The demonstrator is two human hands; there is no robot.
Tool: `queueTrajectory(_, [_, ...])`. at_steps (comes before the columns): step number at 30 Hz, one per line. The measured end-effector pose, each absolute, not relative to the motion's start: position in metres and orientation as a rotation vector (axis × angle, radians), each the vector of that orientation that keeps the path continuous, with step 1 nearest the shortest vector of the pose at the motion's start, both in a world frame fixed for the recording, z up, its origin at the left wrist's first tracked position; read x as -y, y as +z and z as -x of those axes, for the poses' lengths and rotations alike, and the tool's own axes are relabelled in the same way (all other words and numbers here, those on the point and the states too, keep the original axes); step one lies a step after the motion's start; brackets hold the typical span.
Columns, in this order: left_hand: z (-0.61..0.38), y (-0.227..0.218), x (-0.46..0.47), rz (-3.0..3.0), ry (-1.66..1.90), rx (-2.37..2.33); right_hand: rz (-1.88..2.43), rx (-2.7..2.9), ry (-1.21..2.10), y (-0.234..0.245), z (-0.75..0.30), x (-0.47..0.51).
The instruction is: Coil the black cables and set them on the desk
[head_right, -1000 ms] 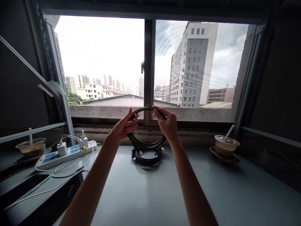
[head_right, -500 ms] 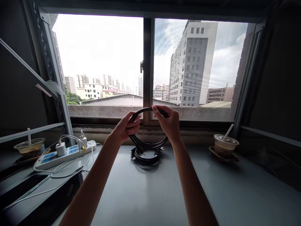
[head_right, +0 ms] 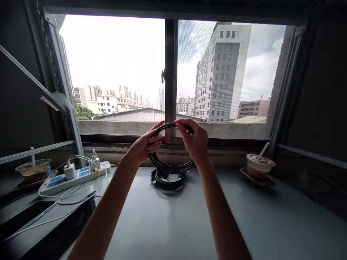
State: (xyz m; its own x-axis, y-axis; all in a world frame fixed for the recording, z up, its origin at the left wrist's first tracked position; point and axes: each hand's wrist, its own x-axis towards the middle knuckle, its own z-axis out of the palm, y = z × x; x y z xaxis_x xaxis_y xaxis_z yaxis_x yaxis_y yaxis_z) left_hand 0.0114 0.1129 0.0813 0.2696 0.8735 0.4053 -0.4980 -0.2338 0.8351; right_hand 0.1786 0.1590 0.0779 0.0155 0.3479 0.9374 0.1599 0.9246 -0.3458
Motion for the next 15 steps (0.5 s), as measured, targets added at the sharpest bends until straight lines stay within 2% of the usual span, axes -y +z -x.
queueTrajectory(15, [-0.032,0.087,-0.101,-1.435,1.571,-0.881,0.399,1.558,0.144,0.078,-0.177,-0.155])
